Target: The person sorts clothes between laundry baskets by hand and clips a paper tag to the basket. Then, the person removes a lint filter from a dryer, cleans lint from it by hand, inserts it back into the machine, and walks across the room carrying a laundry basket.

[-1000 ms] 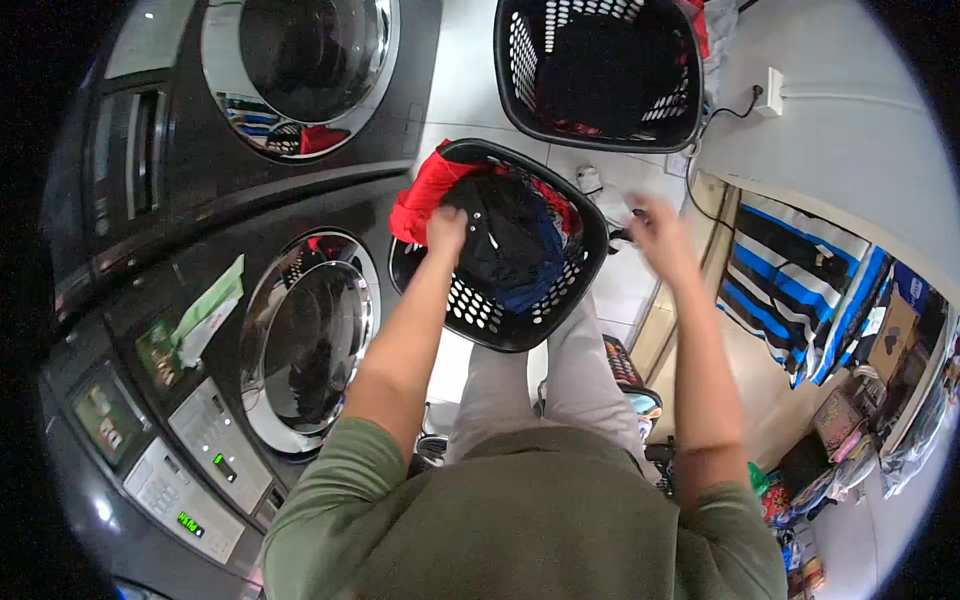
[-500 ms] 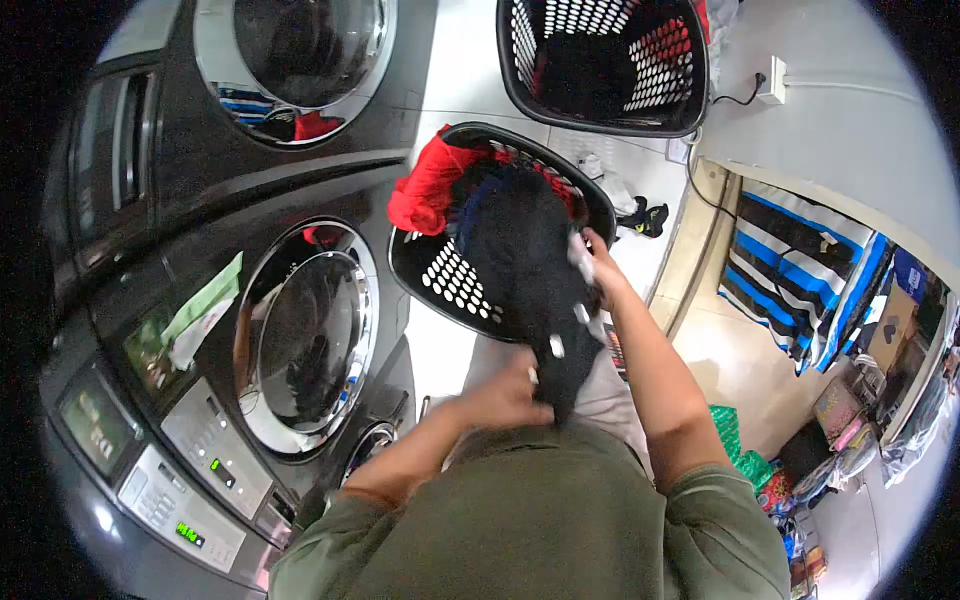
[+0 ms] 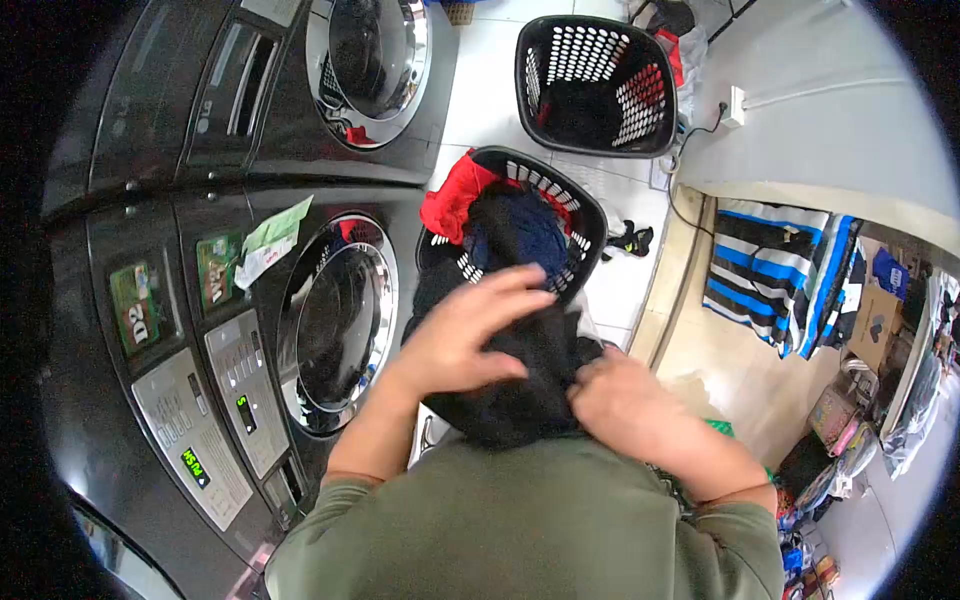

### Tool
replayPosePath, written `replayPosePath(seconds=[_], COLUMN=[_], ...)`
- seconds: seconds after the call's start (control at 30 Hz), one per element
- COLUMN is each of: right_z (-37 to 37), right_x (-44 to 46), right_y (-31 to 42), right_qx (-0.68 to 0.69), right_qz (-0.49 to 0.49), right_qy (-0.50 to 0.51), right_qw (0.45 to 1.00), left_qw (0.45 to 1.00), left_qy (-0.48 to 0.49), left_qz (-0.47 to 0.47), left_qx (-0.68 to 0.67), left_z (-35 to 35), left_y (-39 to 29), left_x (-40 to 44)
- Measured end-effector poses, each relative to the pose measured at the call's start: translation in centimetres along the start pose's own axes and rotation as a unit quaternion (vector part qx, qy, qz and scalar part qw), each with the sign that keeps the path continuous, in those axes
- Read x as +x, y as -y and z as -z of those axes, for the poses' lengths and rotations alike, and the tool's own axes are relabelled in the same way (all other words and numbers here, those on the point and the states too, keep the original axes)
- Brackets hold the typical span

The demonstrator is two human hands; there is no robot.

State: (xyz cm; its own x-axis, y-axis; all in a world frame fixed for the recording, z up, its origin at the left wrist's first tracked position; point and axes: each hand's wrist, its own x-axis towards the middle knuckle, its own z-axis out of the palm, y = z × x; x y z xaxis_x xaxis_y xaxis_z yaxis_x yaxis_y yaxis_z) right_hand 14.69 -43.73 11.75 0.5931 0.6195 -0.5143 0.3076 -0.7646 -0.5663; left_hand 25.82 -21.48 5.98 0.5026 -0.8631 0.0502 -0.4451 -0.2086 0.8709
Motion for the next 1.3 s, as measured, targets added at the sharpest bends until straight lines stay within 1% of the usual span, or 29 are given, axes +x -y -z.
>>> replayPosePath(seconds=[0.03, 0.1, 0.13, 0.17, 0.23, 0.3, 0.33, 0.37, 0.43, 0.5, 0.57, 0.6, 0.63, 0.67, 0.7, 0.73, 0.77, 0.8, 0.83, 0.9, 0.93, 1.03, 1.07, 1.1, 1.17, 1.2, 1.23, 1.27, 1.3], right_z=[1.5, 2.7, 2.0, 2.1, 2.8, 2.8, 2.7, 2.6, 3.2, 6.3, 6.7, 9.1, 9.3, 9.5, 11.5, 11.5, 12.4, 13.3, 14.5, 17.3, 18.5, 20.6, 21.4, 22.2, 24.1, 24.7, 25.6, 26.6, 28.1], right_x=[-1.4, -4.3, -5.6, -6.9, -9.4, -12.2, -13.7, -13.7, -12.3, -8.1, -5.4, -5.4, -5.4, -5.5, -7.0, -7.4, -8.2, -9.1, -10.1, -13.0, -14.4, -17.2, -17.4, -17.6, -17.4, -18.0, -18.7, -19.9, -21.6], right_y=[1.1, 1.0, 0.5, 0.2, 0.4, 0.5, 0.0, 0.2, 0.7, 3.7, 3.4, 4.8, 3.7, 2.7, 3.4, 1.4, 1.6, 1.8, 1.8, 2.5, 3.3, 7.3, 8.9, 10.5, 15.2, 15.0, 14.8, 13.7, 11.8], right_qx=[-0.009, 0.047, 0.027, -0.007, -0.047, 0.016, 0.063, 0.019, -0.068, 0.015, 0.274, 0.217, 0.26, 0.302, 0.258, 0.113, 0.025, -0.064, -0.159, -0.29, -0.34, -0.363, -0.425, -0.485, -0.541, -0.546, -0.536, -0.506, -0.421], right_qz=[-0.041, -0.096, -0.126, -0.166, -0.239, -0.341, -0.379, -0.363, -0.334, -0.161, 0.046, -0.046, 0.014, 0.075, 0.03, 0.053, 0.016, -0.022, -0.039, -0.087, -0.061, -0.113, -0.162, -0.206, -0.316, -0.337, -0.355, -0.367, -0.347], right_qy=[-0.006, -0.196, -0.293, -0.35, -0.442, -0.482, -0.435, -0.427, -0.41, -0.482, -0.381, -0.259, -0.262, -0.258, -0.221, -0.259, -0.265, -0.267, -0.331, -0.411, -0.44, -0.423, -0.391, -0.353, -0.284, -0.303, -0.33, -0.38, -0.431], right_qw=[0.999, 0.975, 0.947, 0.922, 0.864, 0.807, 0.814, 0.828, 0.846, 0.861, 0.882, 0.94, 0.929, 0.915, 0.94, 0.958, 0.964, 0.961, 0.929, 0.86, 0.829, 0.822, 0.8, 0.773, 0.726, 0.705, 0.691, 0.682, 0.719], left_qw=[0.995, 0.936, 0.928, 0.941, 0.952, 0.956, 0.964, 0.951, 0.987, 0.977, 0.934, 0.917, 0.892, 0.878, 0.866, 0.857, 0.848, 0.854, 0.852, 0.803, 0.784, 0.67, 0.66, 0.638, 0.672, 0.691, 0.669, 0.721, 0.77], left_qy=[0.073, 0.294, 0.301, 0.243, 0.123, 0.105, 0.097, 0.14, -0.002, 0.004, 0.011, -0.037, -0.087, -0.096, -0.104, -0.083, -0.063, 0.005, 0.049, 0.031, 0.031, -0.009, -0.055, -0.068, -0.094, -0.095, -0.063, -0.052, -0.039], left_qz=[0.059, 0.193, 0.215, 0.235, 0.279, 0.271, 0.244, 0.277, 0.074, -0.116, -0.256, -0.309, -0.365, -0.377, -0.385, -0.398, -0.407, -0.371, -0.341, -0.286, -0.279, -0.277, -0.323, -0.281, -0.295, -0.301, -0.27, -0.233, -0.194], left_qx=[-0.034, -0.016, -0.046, -0.023, 0.019, 0.03, -0.032, 0.011, 0.141, 0.177, 0.25, 0.25, 0.253, 0.279, 0.302, 0.317, 0.332, 0.366, 0.395, 0.521, 0.554, 0.689, 0.676, 0.714, 0.673, 0.65, 0.69, 0.65, 0.607], left_z=[-1.9, -3.8, -4.4, -4.4, -3.7, -2.2, -0.7, 0.8, 3.4, 5.0, 6.3, 7.4, 9.0, 11.0, 13.0, 14.8, 16.3, 17.4, 18.3, 20.2, 21.2, 22.7, 23.4, 23.8, 23.7, 24.1, 25.1, 26.3, 27.7], left_y=[-1.6, -1.8, -1.0, -0.7, -0.8, -0.1, -0.2, -0.9, -5.5, -10.7, -15.0, -16.5, -17.9, -19.7, -21.2, -21.7, -22.4, -24.0, -24.4, -23.5, -23.1, -26.6, -27.6, -29.1, -31.9, -32.3, -32.9, -32.6, -32.2], left_x=[-0.6, -2.4, -3.9, -5.2, -7.7, -9.4, -9.4, -8.7, -5.5, -0.7, 3.1, 4.3, 5.7, 6.5, 6.9, 7.6, 7.9, 7.8, 7.9, 8.0, 8.4, 8.6, 8.9, 9.0, 9.4, 9.8, 10.0, 10.4, 10.7])
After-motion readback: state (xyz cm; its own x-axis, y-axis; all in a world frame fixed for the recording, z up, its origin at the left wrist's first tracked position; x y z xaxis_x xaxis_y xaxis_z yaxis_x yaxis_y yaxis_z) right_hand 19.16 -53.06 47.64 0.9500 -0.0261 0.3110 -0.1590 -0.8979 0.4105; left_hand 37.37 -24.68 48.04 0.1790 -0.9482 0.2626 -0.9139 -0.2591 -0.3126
